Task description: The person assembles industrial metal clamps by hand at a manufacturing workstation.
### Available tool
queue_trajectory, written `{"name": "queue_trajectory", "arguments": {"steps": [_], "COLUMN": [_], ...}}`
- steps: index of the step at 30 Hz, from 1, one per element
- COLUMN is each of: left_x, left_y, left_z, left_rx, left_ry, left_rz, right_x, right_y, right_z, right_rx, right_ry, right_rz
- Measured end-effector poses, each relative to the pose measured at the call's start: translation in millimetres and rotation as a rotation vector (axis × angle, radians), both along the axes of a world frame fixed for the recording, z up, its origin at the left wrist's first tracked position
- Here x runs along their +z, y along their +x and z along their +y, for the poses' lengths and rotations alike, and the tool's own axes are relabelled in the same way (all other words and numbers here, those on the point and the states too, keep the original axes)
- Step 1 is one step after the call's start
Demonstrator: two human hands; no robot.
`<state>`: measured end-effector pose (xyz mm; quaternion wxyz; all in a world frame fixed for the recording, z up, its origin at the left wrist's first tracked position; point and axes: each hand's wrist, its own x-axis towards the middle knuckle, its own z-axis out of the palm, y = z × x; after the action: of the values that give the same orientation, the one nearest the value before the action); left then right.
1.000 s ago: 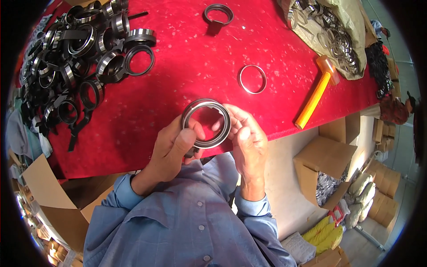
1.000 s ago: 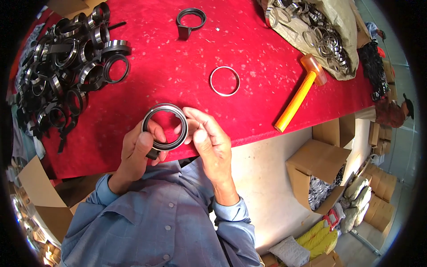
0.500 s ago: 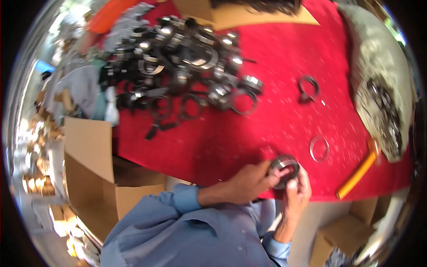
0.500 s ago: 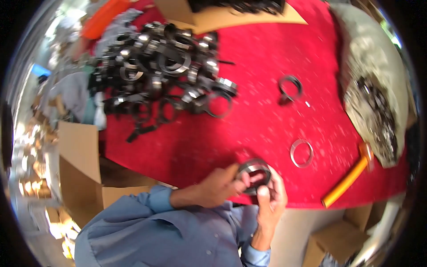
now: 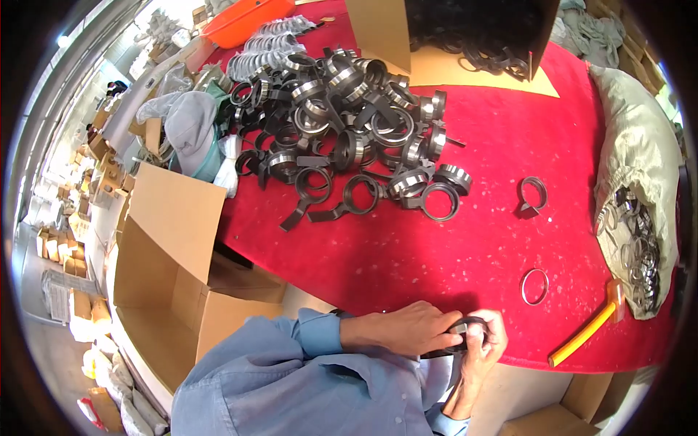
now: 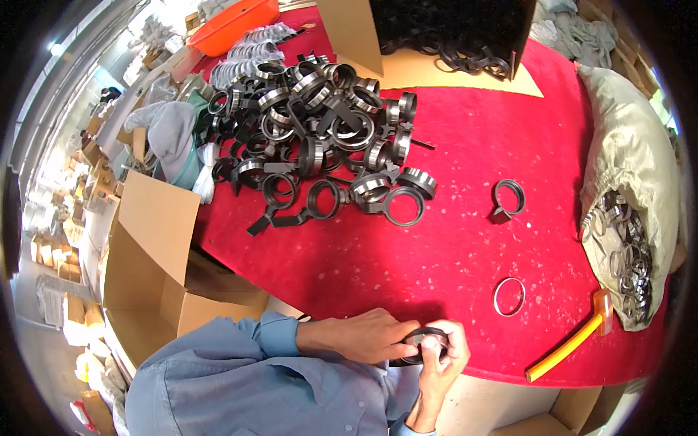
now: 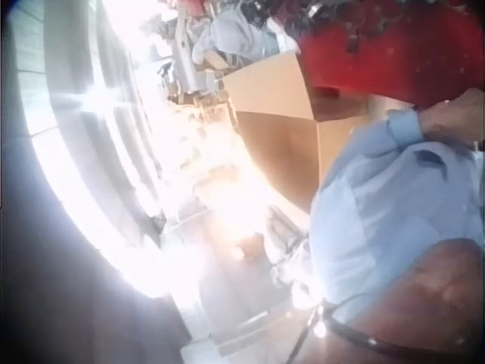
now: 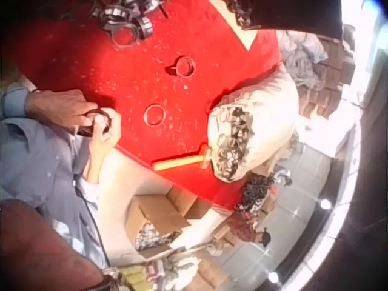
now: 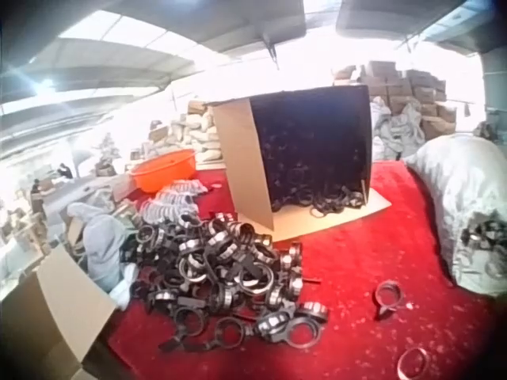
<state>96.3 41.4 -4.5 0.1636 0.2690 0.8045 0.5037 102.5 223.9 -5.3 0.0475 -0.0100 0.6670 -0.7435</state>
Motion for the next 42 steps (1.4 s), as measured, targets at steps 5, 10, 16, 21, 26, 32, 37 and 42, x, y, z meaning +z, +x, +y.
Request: {"name": "queue_trajectory", "arguments": {"steps": [5,10,16,21,26,32,37,42], "left_x": [21.7,29.0,40.7,36.4,39.0,33.1,36.4,39.5], "left_y": [2.7,-4.6,-22.0,-21.7,-17.6,-7.3,-1.3,5.0], "left_z": [-23.3,-74.3,-43.7,-18.3,-2.6,3.0,2.7,3.6], "left_rx": [0.265,0.742,0.487,0.406,0.314,0.211,0.208,0.199], "left_ry": [-0.125,0.407,0.809,0.896,0.761,0.688,0.483,0.296], "left_rz": [-0.335,-0.414,-0.618,-0.732,-0.639,-0.452,-0.294,-0.075], "right_x": [-4.0,-2.3,8.4,15.6,18.7,17.5,21.3,22.8], "right_y": [-16.2,-25.1,-24.0,-22.4,-22.1,-16.9,-12.3,-8.0], "right_z": [-19.5,-1.7,14.0,11.4,15.2,15.3,13.9,10.7], "right_rx": [0.143,0.009,-0.024,0.038,0.004,0.017,-0.006,0.002], "right_ry": [-0.088,-0.086,-0.240,-0.268,-0.240,-0.311,-0.293,-0.282], "right_rz": [0.086,0.052,-0.010,0.001,0.006,0.026,0.024,0.050]}}
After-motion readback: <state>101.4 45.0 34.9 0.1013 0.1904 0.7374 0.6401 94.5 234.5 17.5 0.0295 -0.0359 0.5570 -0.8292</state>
